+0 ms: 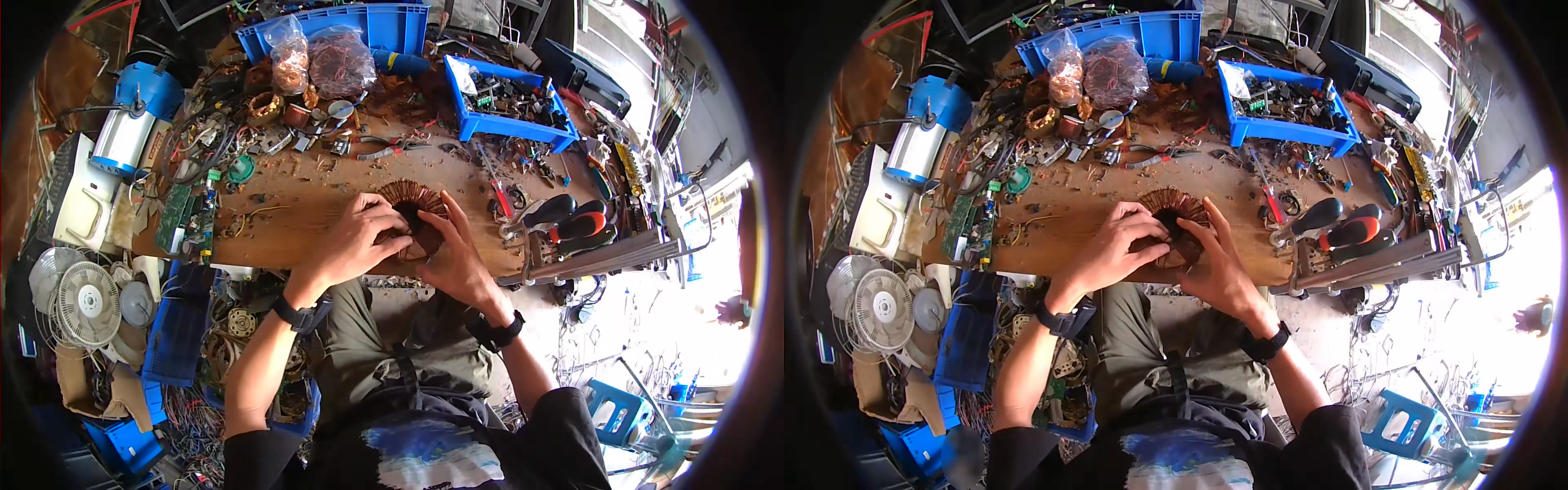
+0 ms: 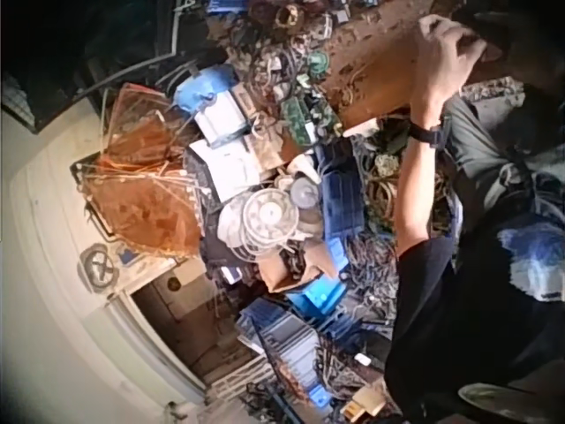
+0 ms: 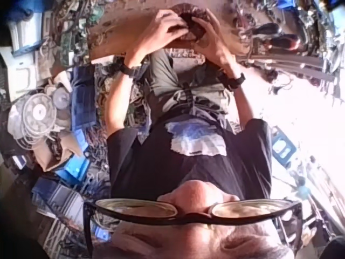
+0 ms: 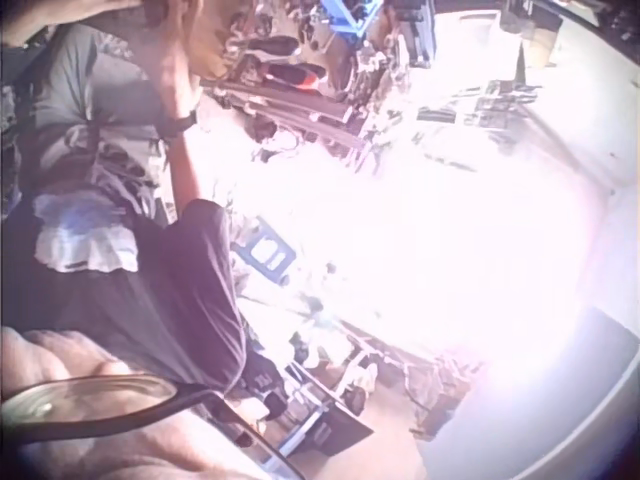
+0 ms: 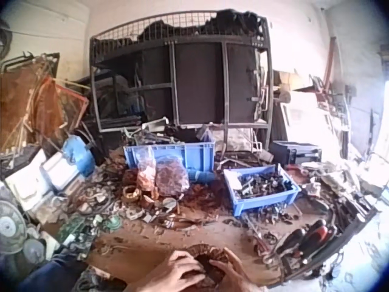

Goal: The person winds copper wire by hand around a rectangular laminated core, repeatedly wrapping and adjusting the coil. The person holds the core with one hand and guides the wire with the other, occasionally repositioning the coil on the workbench.

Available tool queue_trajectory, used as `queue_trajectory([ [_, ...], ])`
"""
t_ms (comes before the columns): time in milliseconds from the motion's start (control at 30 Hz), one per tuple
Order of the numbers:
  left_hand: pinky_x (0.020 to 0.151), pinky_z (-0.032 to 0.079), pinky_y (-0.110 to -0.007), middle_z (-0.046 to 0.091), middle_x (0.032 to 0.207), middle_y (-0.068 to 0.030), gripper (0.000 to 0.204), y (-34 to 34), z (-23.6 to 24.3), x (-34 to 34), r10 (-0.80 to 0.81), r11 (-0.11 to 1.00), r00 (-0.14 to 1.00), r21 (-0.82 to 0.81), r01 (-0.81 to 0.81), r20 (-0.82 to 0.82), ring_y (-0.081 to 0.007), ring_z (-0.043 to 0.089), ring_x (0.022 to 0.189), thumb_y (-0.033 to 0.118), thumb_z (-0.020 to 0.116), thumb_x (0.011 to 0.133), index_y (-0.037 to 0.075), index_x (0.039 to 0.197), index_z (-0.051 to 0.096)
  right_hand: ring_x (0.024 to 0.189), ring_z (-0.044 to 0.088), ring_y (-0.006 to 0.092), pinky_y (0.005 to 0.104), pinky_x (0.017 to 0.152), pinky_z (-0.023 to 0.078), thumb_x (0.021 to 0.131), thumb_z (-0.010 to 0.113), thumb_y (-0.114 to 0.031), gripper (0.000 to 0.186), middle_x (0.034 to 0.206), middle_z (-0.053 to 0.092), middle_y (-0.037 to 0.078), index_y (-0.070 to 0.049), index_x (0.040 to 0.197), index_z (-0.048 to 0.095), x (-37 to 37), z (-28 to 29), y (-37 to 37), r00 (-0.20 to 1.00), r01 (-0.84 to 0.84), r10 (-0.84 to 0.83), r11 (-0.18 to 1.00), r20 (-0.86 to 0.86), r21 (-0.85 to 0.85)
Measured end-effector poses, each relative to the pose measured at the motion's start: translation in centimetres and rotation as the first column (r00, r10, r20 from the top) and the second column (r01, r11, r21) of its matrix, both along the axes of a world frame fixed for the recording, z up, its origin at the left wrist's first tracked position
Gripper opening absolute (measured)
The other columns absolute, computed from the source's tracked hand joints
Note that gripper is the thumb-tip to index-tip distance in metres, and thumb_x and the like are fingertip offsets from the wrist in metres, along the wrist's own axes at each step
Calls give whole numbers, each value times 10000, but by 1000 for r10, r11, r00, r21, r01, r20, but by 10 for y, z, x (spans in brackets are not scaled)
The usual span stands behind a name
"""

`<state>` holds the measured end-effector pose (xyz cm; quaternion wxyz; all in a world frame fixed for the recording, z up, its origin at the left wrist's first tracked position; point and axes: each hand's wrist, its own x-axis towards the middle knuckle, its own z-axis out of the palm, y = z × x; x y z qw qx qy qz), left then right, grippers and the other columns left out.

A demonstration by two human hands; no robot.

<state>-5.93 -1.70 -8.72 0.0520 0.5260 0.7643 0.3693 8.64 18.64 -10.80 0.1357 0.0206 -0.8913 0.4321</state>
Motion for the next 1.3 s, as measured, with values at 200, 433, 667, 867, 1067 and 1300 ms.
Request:
queue_trajectory([
  [200,1093,481,-408,774,1154,-69,155,4,0,12,166,985,985,34,-168,52,-286,607,1232,158,795,907,35,1000,807,1566,338,370,461,1229,394,802,737,-59,770,1732,174,191,-122,1542,531,-7,1,2,997,-79,76,983,-24,-165],
  [433,1158,459,-406,751,1292,-64,179,-12,6,4,126,992,991,26,-127,42,-278,600,1326,136,801,902,55,1058,837,1559,356,303,414,1198,426,888,558,11,637,1727,195,190,-87,1518,556,-12,-2,12,988,-92,142,852,57,-515],
  [667,1160,455,-416,744,1312,-75,135,-21,-4,11,123,981,987,138,-136,101,-273,614,1329,110,791,908,26,1013,787,1610,252,372,496,1278,309,881,631,38,676,1737,223,199,-128,1531,551,-8,-5,22,993,-115,117,986,10,-124],
  [867,1074,474,-390,744,1109,-79,119,-22,-3,13,181,967,960,140,-213,214,-249,643,1180,125,744,964,29,1030,721,1594,200,493,577,1253,332,792,830,-137,716,1713,249,223,-91,1461,579,-4,19,8,993,-114,121,956,-8,270],
  [1067,908,532,-308,708,1013,-54,144,-25,14,20,118,986,836,39,-165,536,-138,660,977,143,692,1048,6,1091,686,1580,173,539,617,1230,347,796,898,-401,709,1710,239,225,-95,1372,620,-10,19,-2,993,-105,117,905,-5,413],
  [1300,834,541,-261,656,969,-6,162,-44,-2,22,96,971,793,119,-208,602,-79,648,902,177,657,1088,23,1138,648,1557,260,480,612,1266,271,843,834,-454,597,1606,385,200,-52,1248,658,-20,21,-10,982,-64,148,845,-117,530],
])
